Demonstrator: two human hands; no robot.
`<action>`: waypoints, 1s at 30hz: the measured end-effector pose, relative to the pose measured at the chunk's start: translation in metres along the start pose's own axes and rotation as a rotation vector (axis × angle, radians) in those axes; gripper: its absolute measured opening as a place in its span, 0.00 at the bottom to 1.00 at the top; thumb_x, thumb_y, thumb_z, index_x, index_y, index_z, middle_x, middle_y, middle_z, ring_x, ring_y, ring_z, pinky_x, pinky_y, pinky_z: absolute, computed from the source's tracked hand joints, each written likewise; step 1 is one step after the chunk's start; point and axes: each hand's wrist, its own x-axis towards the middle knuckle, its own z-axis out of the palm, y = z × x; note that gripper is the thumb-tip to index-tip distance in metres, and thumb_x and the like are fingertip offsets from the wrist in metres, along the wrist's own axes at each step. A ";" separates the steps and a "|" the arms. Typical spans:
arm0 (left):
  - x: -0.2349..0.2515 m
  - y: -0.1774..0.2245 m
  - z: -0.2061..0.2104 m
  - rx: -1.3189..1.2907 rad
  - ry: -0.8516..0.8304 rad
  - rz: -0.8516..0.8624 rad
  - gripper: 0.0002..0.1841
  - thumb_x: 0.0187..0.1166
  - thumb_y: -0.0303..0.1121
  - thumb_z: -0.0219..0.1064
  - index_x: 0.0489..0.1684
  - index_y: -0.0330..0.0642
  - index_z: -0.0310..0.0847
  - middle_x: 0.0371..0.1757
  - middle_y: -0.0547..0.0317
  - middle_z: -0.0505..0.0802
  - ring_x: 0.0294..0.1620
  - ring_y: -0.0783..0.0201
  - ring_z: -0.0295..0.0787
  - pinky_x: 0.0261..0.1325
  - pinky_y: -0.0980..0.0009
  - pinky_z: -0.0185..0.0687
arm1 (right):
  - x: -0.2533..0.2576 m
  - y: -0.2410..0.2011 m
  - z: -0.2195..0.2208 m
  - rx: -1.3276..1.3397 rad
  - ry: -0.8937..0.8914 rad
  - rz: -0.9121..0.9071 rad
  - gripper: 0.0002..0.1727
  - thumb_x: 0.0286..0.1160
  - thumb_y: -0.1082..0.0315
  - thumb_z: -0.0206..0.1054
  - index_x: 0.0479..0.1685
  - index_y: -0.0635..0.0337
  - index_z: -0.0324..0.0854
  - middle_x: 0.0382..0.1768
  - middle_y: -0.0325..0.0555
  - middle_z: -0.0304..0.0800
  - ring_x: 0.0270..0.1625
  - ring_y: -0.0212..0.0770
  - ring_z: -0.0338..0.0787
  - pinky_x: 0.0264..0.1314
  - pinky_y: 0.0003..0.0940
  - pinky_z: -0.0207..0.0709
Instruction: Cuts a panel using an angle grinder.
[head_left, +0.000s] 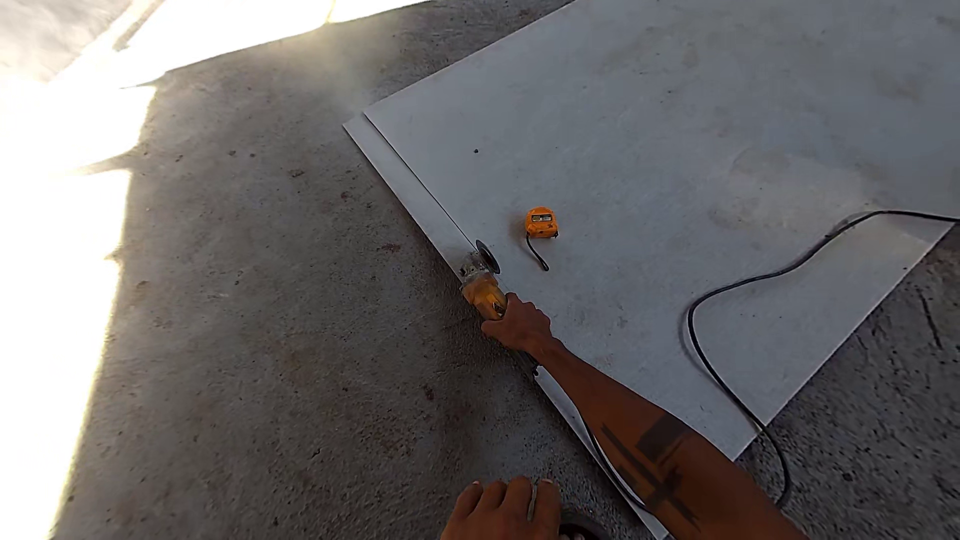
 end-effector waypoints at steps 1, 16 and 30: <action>0.000 0.000 0.000 0.000 -0.001 0.001 0.29 0.89 0.52 0.56 0.79 0.41 0.77 0.67 0.45 0.90 0.67 0.44 0.88 0.70 0.46 0.79 | 0.000 0.000 0.000 0.003 0.003 -0.002 0.42 0.60 0.35 0.75 0.71 0.53 0.76 0.49 0.54 0.92 0.55 0.56 0.92 0.53 0.61 0.81; 0.002 -0.007 -0.001 -0.005 -0.007 -0.017 0.30 0.89 0.54 0.56 0.81 0.42 0.76 0.68 0.45 0.90 0.68 0.45 0.87 0.73 0.48 0.78 | -0.002 0.003 -0.001 0.014 -0.024 0.017 0.42 0.60 0.34 0.75 0.70 0.53 0.77 0.50 0.54 0.92 0.56 0.57 0.91 0.54 0.62 0.81; 0.010 -0.014 -0.003 -0.010 -0.008 0.009 0.30 0.89 0.53 0.56 0.80 0.41 0.77 0.67 0.45 0.90 0.67 0.45 0.88 0.72 0.47 0.79 | -0.005 0.007 0.000 0.037 -0.040 0.031 0.40 0.60 0.34 0.75 0.66 0.53 0.78 0.48 0.53 0.92 0.55 0.56 0.92 0.52 0.62 0.81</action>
